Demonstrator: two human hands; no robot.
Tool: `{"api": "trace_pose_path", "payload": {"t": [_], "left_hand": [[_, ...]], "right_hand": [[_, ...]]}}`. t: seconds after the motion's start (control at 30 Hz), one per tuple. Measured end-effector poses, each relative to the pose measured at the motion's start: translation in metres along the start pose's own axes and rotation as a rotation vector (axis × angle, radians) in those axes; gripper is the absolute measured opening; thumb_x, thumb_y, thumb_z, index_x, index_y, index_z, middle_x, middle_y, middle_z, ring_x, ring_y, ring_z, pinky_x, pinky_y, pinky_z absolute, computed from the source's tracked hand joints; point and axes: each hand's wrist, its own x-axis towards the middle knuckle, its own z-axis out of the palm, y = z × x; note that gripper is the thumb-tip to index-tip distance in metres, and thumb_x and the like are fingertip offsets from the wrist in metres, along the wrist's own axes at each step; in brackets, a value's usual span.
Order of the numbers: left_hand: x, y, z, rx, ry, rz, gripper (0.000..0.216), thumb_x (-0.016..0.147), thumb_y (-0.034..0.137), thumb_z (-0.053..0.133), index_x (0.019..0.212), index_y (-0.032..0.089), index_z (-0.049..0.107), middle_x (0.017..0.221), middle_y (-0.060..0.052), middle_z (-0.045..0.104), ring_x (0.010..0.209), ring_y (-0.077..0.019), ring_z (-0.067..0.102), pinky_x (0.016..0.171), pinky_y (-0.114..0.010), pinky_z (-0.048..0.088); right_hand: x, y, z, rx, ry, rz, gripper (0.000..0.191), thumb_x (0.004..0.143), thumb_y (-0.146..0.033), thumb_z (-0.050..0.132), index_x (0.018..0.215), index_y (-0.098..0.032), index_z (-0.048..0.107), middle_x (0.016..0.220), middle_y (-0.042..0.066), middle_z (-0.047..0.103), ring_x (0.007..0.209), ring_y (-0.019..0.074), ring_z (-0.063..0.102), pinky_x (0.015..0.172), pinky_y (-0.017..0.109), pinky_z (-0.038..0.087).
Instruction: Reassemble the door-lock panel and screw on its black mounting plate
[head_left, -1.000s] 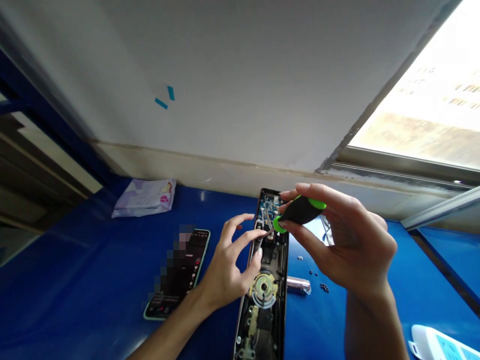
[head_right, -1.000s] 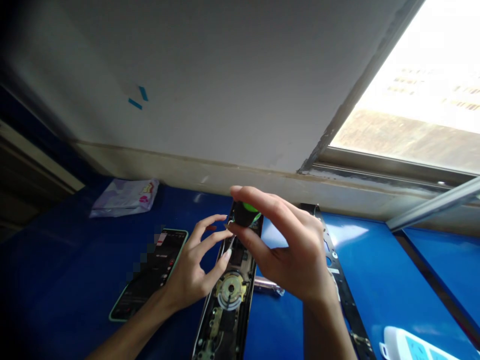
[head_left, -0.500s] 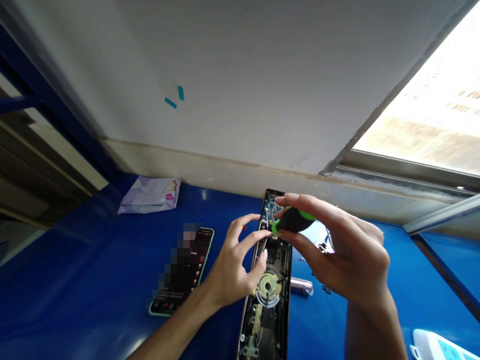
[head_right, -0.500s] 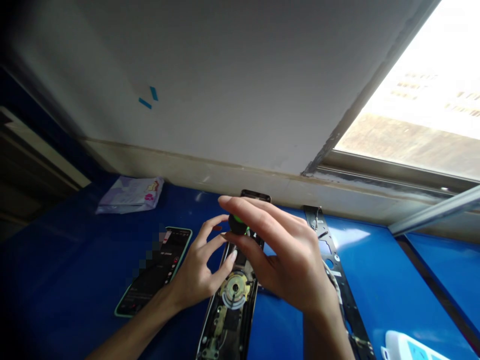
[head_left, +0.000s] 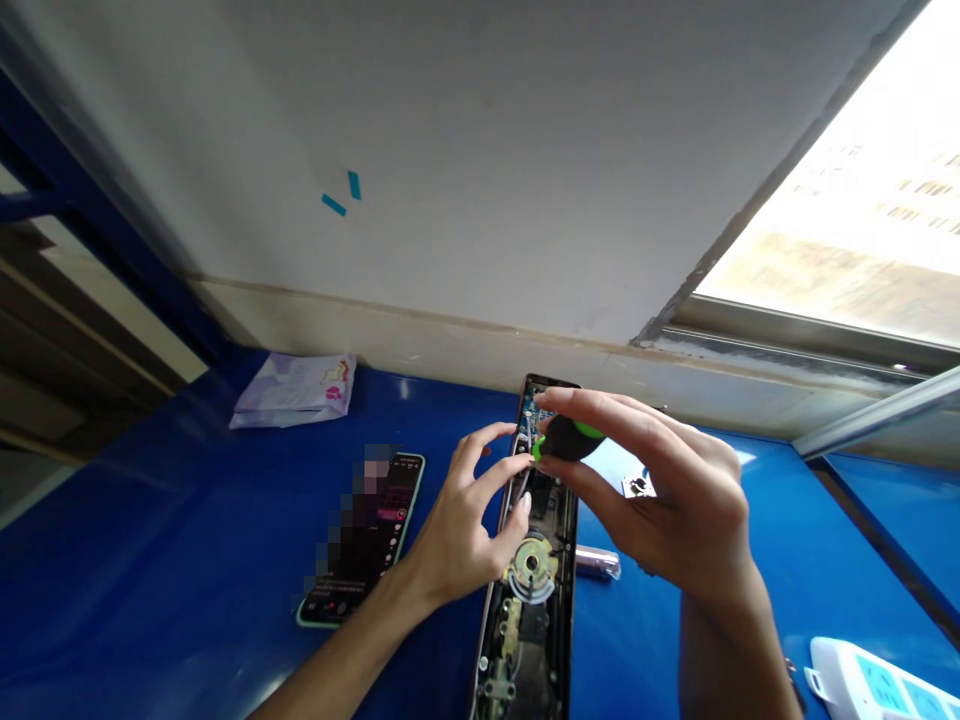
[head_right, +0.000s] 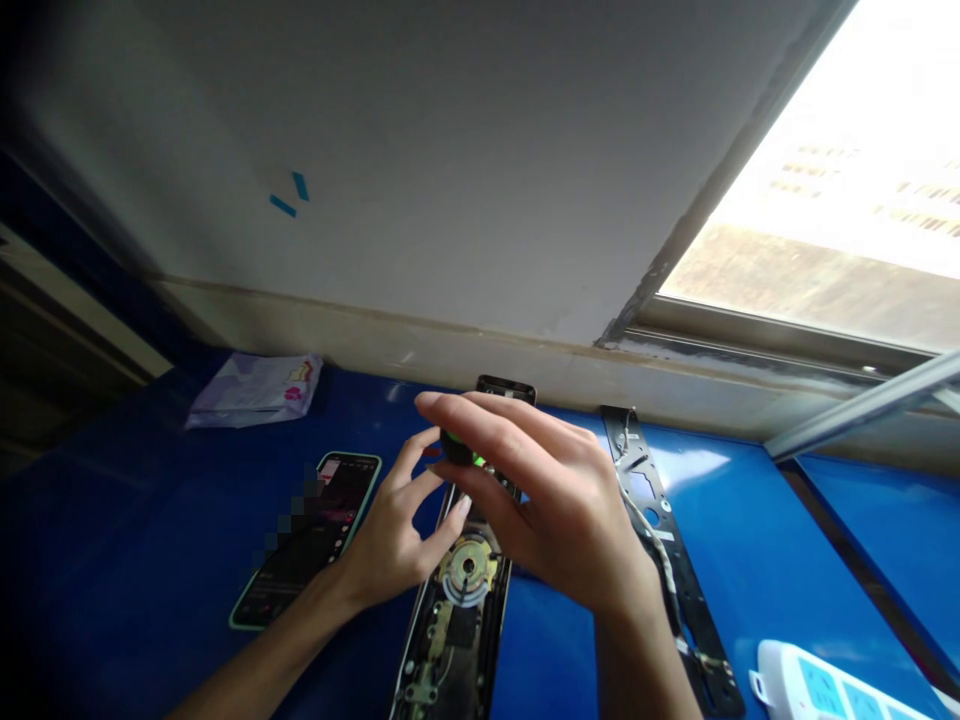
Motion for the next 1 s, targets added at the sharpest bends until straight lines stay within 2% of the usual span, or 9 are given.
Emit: {"api": "trace_pose_path", "payload": {"t": [0.17, 0.3, 0.37, 0.47, 0.57, 0.7, 0.77, 0.87, 1.0], "left_hand": [[0.0, -0.001, 0.0, -0.075, -0.013, -0.019, 0.053, 0.089, 0.005, 0.054, 0.139, 0.024, 0.06, 0.15, -0.012, 0.054, 0.137, -0.0283, 0.061, 0.116, -0.044, 0.055], [0.001, -0.004, 0.001, -0.098, -0.008, -0.03, 0.054, 0.091, 0.004, 0.055, 0.141, 0.026, 0.059, 0.15, -0.011, 0.054, 0.14, -0.0273, 0.059, 0.119, -0.043, 0.053], [0.001, -0.005, 0.002, -0.098, -0.006, -0.034, 0.052, 0.092, 0.007, 0.058, 0.141, 0.026, 0.059, 0.149, -0.011, 0.054, 0.14, -0.0279, 0.059, 0.119, -0.045, 0.052], [0.001, -0.007, 0.004, -0.091, 0.001, -0.051, 0.052, 0.093, 0.011, 0.061, 0.142, 0.027, 0.058, 0.148, -0.011, 0.055, 0.138, -0.0282, 0.06, 0.118, -0.046, 0.052], [0.0, -0.01, 0.006, -0.124, -0.002, -0.085, 0.055, 0.094, 0.014, 0.062, 0.146, 0.028, 0.056, 0.15, -0.011, 0.056, 0.139, -0.029, 0.059, 0.112, -0.042, 0.057], [-0.002, -0.014, 0.011, -0.254, -0.032, -0.173, 0.059, 0.095, 0.017, 0.061, 0.152, 0.028, 0.052, 0.155, -0.01, 0.058, 0.134, -0.0284, 0.065, 0.106, -0.04, 0.06], [-0.003, -0.016, 0.014, -0.312, -0.052, -0.201, 0.057, 0.097, 0.018, 0.06, 0.152, 0.027, 0.052, 0.149, -0.009, 0.065, 0.127, -0.027, 0.07, 0.107, -0.04, 0.06], [-0.004, -0.019, 0.018, -0.356, -0.056, -0.213, 0.052, 0.099, 0.019, 0.059, 0.15, 0.026, 0.054, 0.14, -0.008, 0.072, 0.121, -0.0258, 0.073, 0.107, -0.04, 0.059], [-0.005, -0.021, 0.022, -0.374, -0.027, -0.221, 0.051, 0.099, 0.02, 0.059, 0.15, 0.024, 0.054, 0.142, -0.009, 0.071, 0.118, -0.0252, 0.073, 0.106, -0.04, 0.059]], "right_hand": [[0.002, 0.002, 0.002, 0.003, 0.064, 0.03, 0.046, 0.092, -0.02, 0.083, 0.136, -0.026, 0.072, 0.115, 0.006, 0.079, 0.093, 0.016, 0.077, 0.08, 0.026, 0.067], [0.001, 0.001, 0.0, 0.164, 0.04, 0.105, 0.052, 0.101, -0.007, 0.062, 0.149, -0.025, 0.063, 0.143, 0.01, 0.072, 0.123, 0.0222, 0.073, 0.103, 0.038, 0.064], [0.002, 0.001, 0.001, 0.221, 0.071, 0.115, 0.051, 0.101, -0.003, 0.059, 0.146, -0.025, 0.066, 0.142, 0.009, 0.072, 0.123, 0.0229, 0.074, 0.103, 0.04, 0.064], [0.003, 0.002, 0.002, 0.177, 0.172, 0.081, 0.038, 0.094, -0.008, 0.077, 0.128, -0.024, 0.077, 0.115, 0.007, 0.077, 0.101, 0.0187, 0.076, 0.085, 0.033, 0.066], [0.004, 0.003, 0.002, 0.073, 0.229, 0.073, 0.031, 0.087, -0.018, 0.088, 0.117, -0.024, 0.081, 0.098, 0.004, 0.069, 0.081, 0.0145, 0.071, 0.067, 0.029, 0.064], [0.003, 0.001, -0.004, 0.106, 0.137, 0.124, 0.036, 0.104, -0.014, 0.059, 0.135, -0.026, 0.075, 0.132, 0.01, 0.074, 0.119, 0.0249, 0.074, 0.096, 0.044, 0.066], [0.002, 0.0, -0.006, 0.196, 0.102, 0.126, 0.042, 0.105, -0.01, 0.055, 0.139, -0.027, 0.072, 0.136, 0.008, 0.076, 0.125, 0.0264, 0.073, 0.102, 0.048, 0.065], [0.001, 0.003, -0.006, 0.193, 0.177, 0.077, 0.039, 0.096, -0.011, 0.074, 0.13, -0.031, 0.078, 0.113, 0.004, 0.083, 0.1, 0.0223, 0.08, 0.084, 0.04, 0.069], [-0.001, 0.005, -0.002, -0.001, 0.266, 0.04, 0.035, 0.087, -0.022, 0.089, 0.12, -0.03, 0.082, 0.095, 0.003, 0.076, 0.08, 0.0161, 0.073, 0.065, 0.031, 0.064]]}}
